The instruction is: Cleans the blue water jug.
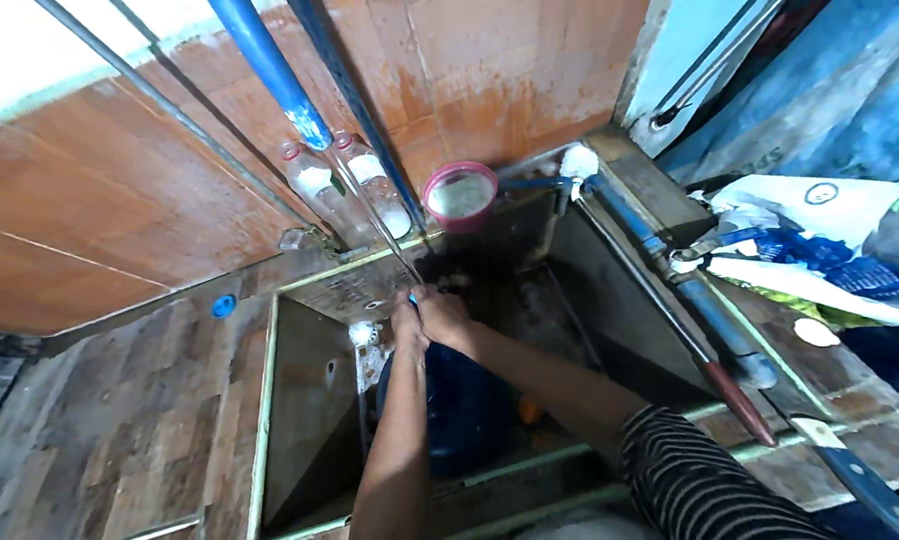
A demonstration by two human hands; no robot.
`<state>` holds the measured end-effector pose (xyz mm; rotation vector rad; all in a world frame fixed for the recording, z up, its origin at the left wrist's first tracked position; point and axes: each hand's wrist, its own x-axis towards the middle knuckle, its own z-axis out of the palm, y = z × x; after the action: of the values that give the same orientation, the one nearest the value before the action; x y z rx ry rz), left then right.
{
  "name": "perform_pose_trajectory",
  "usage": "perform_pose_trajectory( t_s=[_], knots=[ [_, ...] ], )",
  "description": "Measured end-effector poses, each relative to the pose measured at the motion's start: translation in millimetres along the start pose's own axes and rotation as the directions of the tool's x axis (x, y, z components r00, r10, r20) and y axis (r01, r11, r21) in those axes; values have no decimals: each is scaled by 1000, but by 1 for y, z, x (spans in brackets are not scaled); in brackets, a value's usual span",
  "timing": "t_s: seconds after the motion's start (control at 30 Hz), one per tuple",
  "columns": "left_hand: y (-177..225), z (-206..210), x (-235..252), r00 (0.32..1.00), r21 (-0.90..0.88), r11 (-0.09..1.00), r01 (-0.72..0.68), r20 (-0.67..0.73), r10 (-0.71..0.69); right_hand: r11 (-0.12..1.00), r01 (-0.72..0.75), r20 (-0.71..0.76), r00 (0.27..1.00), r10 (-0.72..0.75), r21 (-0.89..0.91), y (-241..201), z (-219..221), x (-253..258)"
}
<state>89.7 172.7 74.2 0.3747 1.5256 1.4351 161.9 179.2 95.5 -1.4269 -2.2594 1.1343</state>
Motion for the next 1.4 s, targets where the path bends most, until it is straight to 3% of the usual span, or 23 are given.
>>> perform_pose_trajectory(
  t_s=[0.07,0.17,0.23,0.3,0.4,0.5,0.6,0.77,0.83,0.93,1.0,1.1,1.17,1.27,1.33,1.4],
  knots=[
    [0,0,-2,983,57,986,160,81,-164,992,124,-110,986,-125,-16,16,10,-6],
    [0,-4,8,903,310,885,346,146,-404,951,287,-240,921,-307,-117,47,18,-5],
    [-2,0,10,937,345,896,281,102,-333,940,316,-170,927,-335,-132,55,11,-4],
    [-2,0,12,969,239,951,198,96,-226,960,273,-80,960,-268,65,49,0,-5],
    [3,1,11,980,241,960,146,101,-174,879,98,-196,981,-5,467,38,-7,-3],
    [1,-1,10,986,328,937,119,76,-151,747,-75,-142,965,222,660,42,-6,9],
    [2,-4,8,993,381,920,92,32,-113,724,-128,-78,967,244,678,50,-5,20],
    [0,-2,8,995,456,884,103,-40,-95,716,-280,167,960,226,639,51,-1,28],
    [-1,-2,7,995,527,844,98,-59,-79,755,-263,141,964,224,601,40,2,26],
    [-4,-7,4,998,515,855,67,-51,-47,898,-176,30,983,179,403,20,4,27],
    [-6,-8,4,999,386,922,39,-40,-25,967,-82,-67,993,101,242,11,2,25],
    [-2,-11,8,990,165,977,137,12,-141,989,115,-202,975,-95,91,20,9,23],
    [2,-14,11,967,113,967,227,90,-237,960,121,-227,972,-62,254,36,16,20],
    [-2,-17,12,918,287,931,227,257,-303,785,82,-254,962,98,614,65,24,4],
    [-4,-6,12,930,429,888,165,232,-285,759,31,-171,979,107,651,71,17,-12],
    [-4,5,10,931,491,853,179,197,-309,768,26,-66,998,21,640,78,7,-32]
  ],
)
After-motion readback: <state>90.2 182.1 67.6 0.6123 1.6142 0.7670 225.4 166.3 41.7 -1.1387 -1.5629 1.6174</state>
